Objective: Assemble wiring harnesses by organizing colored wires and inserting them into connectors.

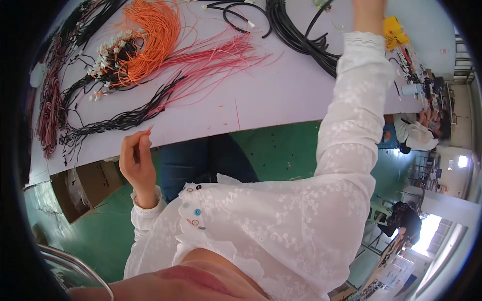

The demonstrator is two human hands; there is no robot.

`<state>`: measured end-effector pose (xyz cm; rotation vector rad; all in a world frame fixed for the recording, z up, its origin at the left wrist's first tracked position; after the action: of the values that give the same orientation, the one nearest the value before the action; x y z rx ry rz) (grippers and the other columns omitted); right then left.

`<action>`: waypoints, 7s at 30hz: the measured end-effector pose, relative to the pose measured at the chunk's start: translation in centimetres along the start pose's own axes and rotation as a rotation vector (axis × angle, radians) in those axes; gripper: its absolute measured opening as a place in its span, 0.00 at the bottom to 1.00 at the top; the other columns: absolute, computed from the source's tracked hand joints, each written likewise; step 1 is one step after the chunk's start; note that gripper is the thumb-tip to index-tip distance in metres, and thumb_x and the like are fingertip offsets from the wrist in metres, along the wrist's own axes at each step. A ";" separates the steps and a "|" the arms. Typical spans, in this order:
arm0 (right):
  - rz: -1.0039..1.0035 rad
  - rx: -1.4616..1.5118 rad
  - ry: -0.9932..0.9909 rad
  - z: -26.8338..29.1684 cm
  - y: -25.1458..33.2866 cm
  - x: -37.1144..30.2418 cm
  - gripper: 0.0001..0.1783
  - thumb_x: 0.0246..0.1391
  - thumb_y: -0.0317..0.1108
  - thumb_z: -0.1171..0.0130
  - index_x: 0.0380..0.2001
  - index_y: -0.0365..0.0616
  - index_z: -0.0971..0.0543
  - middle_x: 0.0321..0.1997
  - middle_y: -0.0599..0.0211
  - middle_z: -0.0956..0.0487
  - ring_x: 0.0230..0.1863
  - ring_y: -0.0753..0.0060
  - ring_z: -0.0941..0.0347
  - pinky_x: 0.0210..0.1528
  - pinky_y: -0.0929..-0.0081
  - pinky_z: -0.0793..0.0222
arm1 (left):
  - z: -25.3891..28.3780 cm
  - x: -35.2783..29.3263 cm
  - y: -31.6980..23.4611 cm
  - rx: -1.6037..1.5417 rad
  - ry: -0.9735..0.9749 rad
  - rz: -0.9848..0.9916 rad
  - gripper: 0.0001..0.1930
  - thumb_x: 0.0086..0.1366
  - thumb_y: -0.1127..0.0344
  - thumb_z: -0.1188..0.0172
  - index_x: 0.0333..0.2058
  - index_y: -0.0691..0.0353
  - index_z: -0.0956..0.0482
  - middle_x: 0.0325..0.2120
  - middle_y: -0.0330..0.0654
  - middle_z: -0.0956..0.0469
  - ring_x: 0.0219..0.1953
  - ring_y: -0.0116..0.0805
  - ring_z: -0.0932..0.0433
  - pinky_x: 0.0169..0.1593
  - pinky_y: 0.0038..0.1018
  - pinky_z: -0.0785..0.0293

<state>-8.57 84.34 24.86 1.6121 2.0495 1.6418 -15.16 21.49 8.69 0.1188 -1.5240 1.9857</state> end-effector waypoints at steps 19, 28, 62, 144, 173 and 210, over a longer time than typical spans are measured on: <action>0.180 -1.002 0.829 -23.0 5.3 -38.4 0.13 0.52 0.21 0.31 0.42 0.45 0.13 0.37 0.69 0.15 0.32 0.70 0.24 0.29 0.77 0.32 | 2.2 -1.4 -2.9 -0.308 0.065 -0.024 0.04 0.65 0.71 0.30 0.38 0.62 0.12 0.22 0.32 0.27 0.21 0.18 0.40 0.25 0.20 0.48; 0.225 -0.932 0.867 -23.0 4.9 -39.3 0.11 0.57 0.23 0.33 0.44 0.42 0.14 0.37 0.69 0.16 0.30 0.81 0.31 0.28 0.84 0.40 | 2.8 -2.2 -3.5 -0.611 0.134 0.208 0.08 0.71 0.70 0.36 0.41 0.70 0.14 0.31 0.35 0.18 0.31 0.16 0.28 0.35 0.14 0.34; -0.005 -0.828 0.876 -21.7 4.2 -40.3 0.18 0.60 0.27 0.34 0.53 0.48 0.15 0.28 0.68 0.23 0.25 0.75 0.34 0.27 0.77 0.40 | 1.4 -2.7 -4.4 -0.350 0.075 0.014 0.06 0.62 0.74 0.29 0.37 0.58 0.10 0.22 0.31 0.23 0.20 0.18 0.41 0.23 0.21 0.50; 0.134 -0.923 1.068 -20.8 3.9 -40.3 0.17 0.54 0.29 0.32 0.49 0.50 0.12 0.26 0.70 0.26 0.28 0.69 0.34 0.31 0.72 0.37 | 1.4 -2.6 -4.4 -0.282 0.252 0.050 0.04 0.62 0.72 0.29 0.35 0.65 0.13 0.20 0.35 0.26 0.20 0.20 0.34 0.24 0.21 0.41; -0.326 -0.679 0.863 -20.3 3.3 -42.2 0.13 0.66 0.31 0.40 0.51 0.43 0.15 0.30 0.66 0.18 0.24 0.78 0.29 0.29 0.80 0.34 | 0.8 -2.8 -3.8 0.089 0.013 -0.511 0.14 0.51 0.78 0.24 0.39 0.62 0.11 0.28 0.36 0.16 0.25 0.29 0.24 0.27 0.22 0.31; -0.137 -0.883 0.897 -20.5 1.4 -42.9 0.05 0.58 0.23 0.36 0.37 0.42 0.19 0.32 0.70 0.21 0.26 0.77 0.32 0.28 0.79 0.37 | 4.3 -6.0 3.4 -0.249 0.671 0.254 0.12 0.76 0.67 0.46 0.47 0.67 0.17 0.36 0.40 0.20 0.35 0.26 0.26 0.40 0.23 0.28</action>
<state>-0.53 39.07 12.53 0.4525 1.1409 2.9013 -13.39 14.69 4.66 -0.7980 -1.3494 1.7330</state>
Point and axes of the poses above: each hand's wrist, its own x-axis towards the middle knuckle, its own z-axis out of the back of the hand, y = z × x, the point moved 1 cm from there along x, towards the middle knuckle
